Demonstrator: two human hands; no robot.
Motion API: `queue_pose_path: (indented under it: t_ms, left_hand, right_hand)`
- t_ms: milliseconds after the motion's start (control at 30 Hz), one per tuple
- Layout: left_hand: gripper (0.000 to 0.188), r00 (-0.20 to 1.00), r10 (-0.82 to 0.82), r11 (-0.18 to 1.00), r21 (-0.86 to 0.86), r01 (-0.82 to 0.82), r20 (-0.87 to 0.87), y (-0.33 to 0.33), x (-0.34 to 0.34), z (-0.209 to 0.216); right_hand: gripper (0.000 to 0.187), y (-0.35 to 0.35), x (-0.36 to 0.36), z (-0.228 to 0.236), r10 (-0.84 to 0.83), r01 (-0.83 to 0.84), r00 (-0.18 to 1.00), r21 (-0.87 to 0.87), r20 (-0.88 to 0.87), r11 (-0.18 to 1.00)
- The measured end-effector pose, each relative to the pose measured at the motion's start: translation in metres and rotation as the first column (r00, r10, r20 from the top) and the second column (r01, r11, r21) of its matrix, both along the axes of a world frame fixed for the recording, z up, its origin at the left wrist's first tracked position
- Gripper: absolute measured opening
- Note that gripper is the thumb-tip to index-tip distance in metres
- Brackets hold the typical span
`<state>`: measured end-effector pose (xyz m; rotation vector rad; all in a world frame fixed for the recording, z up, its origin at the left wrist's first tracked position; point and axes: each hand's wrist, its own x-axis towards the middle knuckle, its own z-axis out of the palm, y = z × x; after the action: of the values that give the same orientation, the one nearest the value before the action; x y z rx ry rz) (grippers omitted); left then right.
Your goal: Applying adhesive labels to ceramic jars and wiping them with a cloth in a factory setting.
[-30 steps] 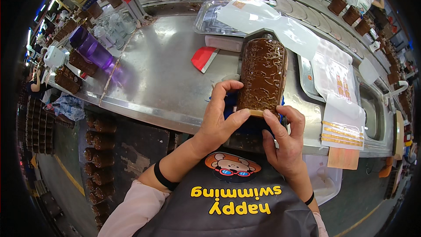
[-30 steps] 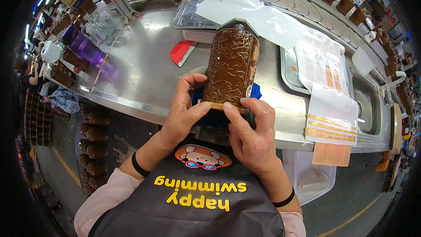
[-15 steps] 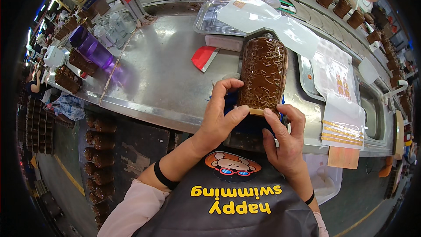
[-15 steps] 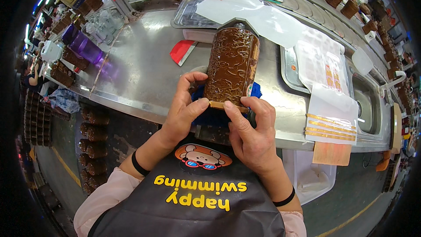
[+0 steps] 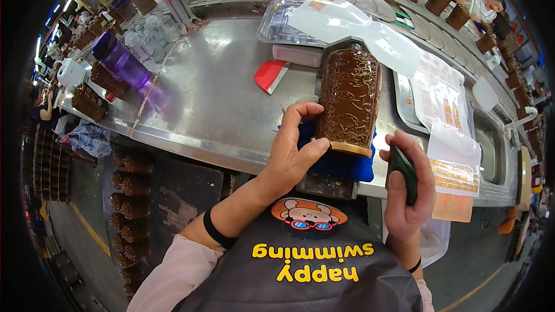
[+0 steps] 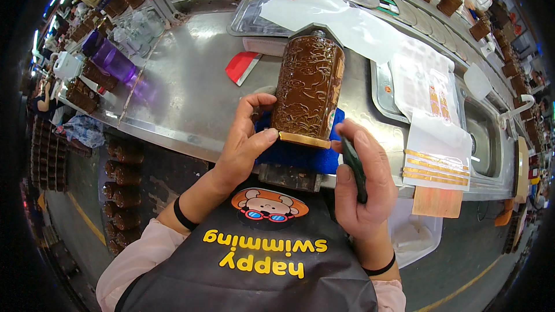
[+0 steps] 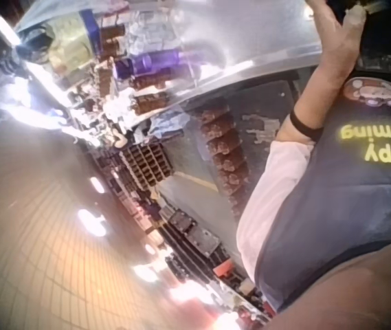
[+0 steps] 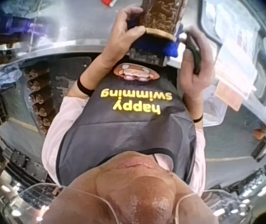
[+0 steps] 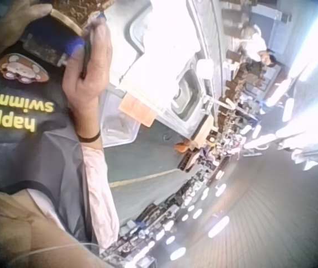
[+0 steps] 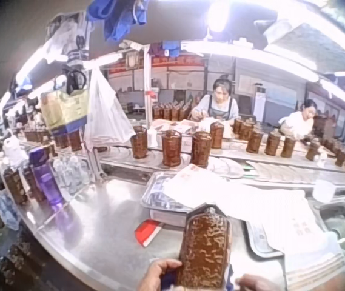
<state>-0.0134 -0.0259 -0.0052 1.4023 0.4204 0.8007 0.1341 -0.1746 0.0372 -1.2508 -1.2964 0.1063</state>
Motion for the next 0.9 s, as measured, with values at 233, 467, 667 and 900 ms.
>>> queue_pose_path:
  t_ms: [233,467,667,900]
  left_hand:
    - [0.048,1.0,0.0,1.0,-0.009,0.0,0.017,0.0,0.002,-0.006]
    - [0.048,1.0,0.013,1.0,-0.006,-0.013,0.02,-0.002,0.002,-0.001]
    - [0.049,0.999,0.047,0.993,0.11,-0.045,-0.021,-0.002,0.004,-0.005]
    - [0.049,0.998,0.053,0.988,0.143,-0.05,-0.018,-0.003,0.004,-0.006]
  right_hand:
    - [0.031,0.014,-0.012,0.026,0.003,0.034,0.993,-0.316,0.116,0.948]
    - [0.023,0.025,-0.018,0.027,-0.024,0.038,0.999,-0.384,0.04,0.923]
    - [0.021,0.025,-0.022,0.022,-0.014,0.038,0.998,-0.385,0.065,0.922]
    - [0.021,0.023,-0.025,0.019,-0.019,0.026,1.0,-0.38,0.022,0.925]
